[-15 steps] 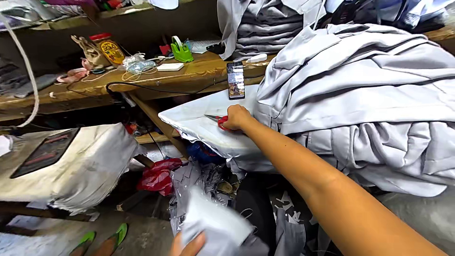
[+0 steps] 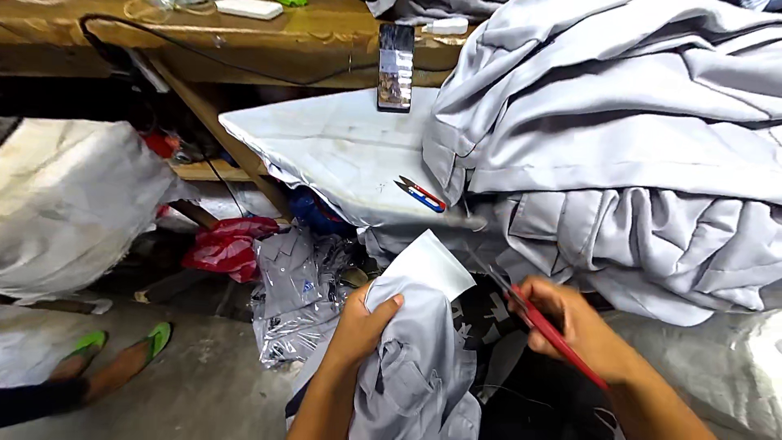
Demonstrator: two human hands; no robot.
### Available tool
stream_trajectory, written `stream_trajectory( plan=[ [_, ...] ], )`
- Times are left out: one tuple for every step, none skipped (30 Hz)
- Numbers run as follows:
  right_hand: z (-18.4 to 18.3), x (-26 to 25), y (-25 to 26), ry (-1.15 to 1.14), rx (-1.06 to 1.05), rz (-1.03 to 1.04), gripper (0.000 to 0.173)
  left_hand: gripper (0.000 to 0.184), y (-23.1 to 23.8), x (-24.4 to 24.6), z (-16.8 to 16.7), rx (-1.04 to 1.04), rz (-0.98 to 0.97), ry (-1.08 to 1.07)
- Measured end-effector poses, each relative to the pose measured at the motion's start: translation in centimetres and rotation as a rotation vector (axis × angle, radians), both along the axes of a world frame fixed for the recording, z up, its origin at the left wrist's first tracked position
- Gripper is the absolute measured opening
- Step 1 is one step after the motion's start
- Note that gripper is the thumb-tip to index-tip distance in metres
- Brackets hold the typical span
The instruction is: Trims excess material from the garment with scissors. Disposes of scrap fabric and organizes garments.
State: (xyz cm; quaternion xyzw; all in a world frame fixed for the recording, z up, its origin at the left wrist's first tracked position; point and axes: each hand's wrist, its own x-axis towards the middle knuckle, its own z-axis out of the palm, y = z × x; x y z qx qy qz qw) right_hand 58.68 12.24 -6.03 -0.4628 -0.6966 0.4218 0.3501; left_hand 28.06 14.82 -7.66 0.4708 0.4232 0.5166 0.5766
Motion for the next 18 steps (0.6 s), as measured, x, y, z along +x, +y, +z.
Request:
stream_trajectory(
  plan=[
    [-1.2,1.2,-1.4,-0.058,-0.042,0.020,0.073,0.019,0.1,0.3,0.0,0.004,0.002,0.004],
    [-2.4,2.2,-2.5,-0.087,-0.081,0.030,0.078,0.019,0.2,0.5,0.0,0.014,0.003,0.009],
    [-3.3,2.9,-3.4,-0.105,-0.116,0.023,0.079,0.019,0.3,0.8,0.0,0.021,0.005,0.015],
    [-4.0,3.4,-4.0,-0.117,-0.146,0.014,0.079,0.018,0.4,1.1,0.0,0.024,0.005,0.023],
    [-4.5,3.6,-4.4,-0.120,-0.170,0.015,0.077,0.018,0.4,1.4,0.0,0.023,0.004,0.035],
    [-4.9,3.6,-4.5,-0.115,-0.187,0.026,0.076,0.017,0.5,1.6,0.1,0.024,0.001,0.046],
    [-5.1,3.4,-4.4,-0.107,-0.197,0.043,0.075,0.018,0.5,1.9,0.1,0.028,-0.002,0.057],
    [-5.2,3.1,-4.2,-0.095,-0.203,0.064,0.074,0.018,0.4,2.1,0.2,0.035,-0.004,0.067],
    [-5.2,2.8,-3.9,-0.085,-0.205,0.085,0.073,0.018,0.3,2.2,0.2,0.041,-0.009,0.071],
    [-5.2,2.4,-3.6,-0.075,-0.204,0.105,0.073,0.019,0.2,2.2,0.1,0.044,-0.018,0.073],
    [-5.1,2.1,-3.2,-0.070,-0.205,0.123,0.074,0.019,0.1,2.3,0.2,0.043,-0.027,0.074],
    [-4.9,1.8,-2.9,-0.063,-0.208,0.138,0.074,0.019,0.0,2.2,0.3,0.040,-0.035,0.074],
    [-4.8,1.5,-2.6,-0.059,-0.212,0.151,0.073,0.018,-0.1,2.2,0.3,0.042,-0.047,0.075],
    [-4.6,1.3,-2.3,-0.055,-0.211,0.164,0.072,0.019,-0.2,2.1,0.3,0.049,-0.061,0.076],
    [-4.6,1.2,-2.0,-0.047,-0.205,0.177,0.071,0.019,-0.2,2.0,0.2,0.056,-0.074,0.075],
    [-4.5,1.1,-1.8,-0.042,-0.200,0.190,0.071,0.020,-0.3,1.9,0.2,0.060,-0.082,0.071],
    [-4.5,1.0,-1.7,-0.037,-0.197,0.198,0.070,0.020,-0.3,1.8,0.2,0.064,-0.085,0.060],
    [-4.5,1.0,-1.6,-0.033,-0.195,0.202,0.069,0.019,-0.3,1.7,0.1,0.074,-0.089,0.043]
  ],
)
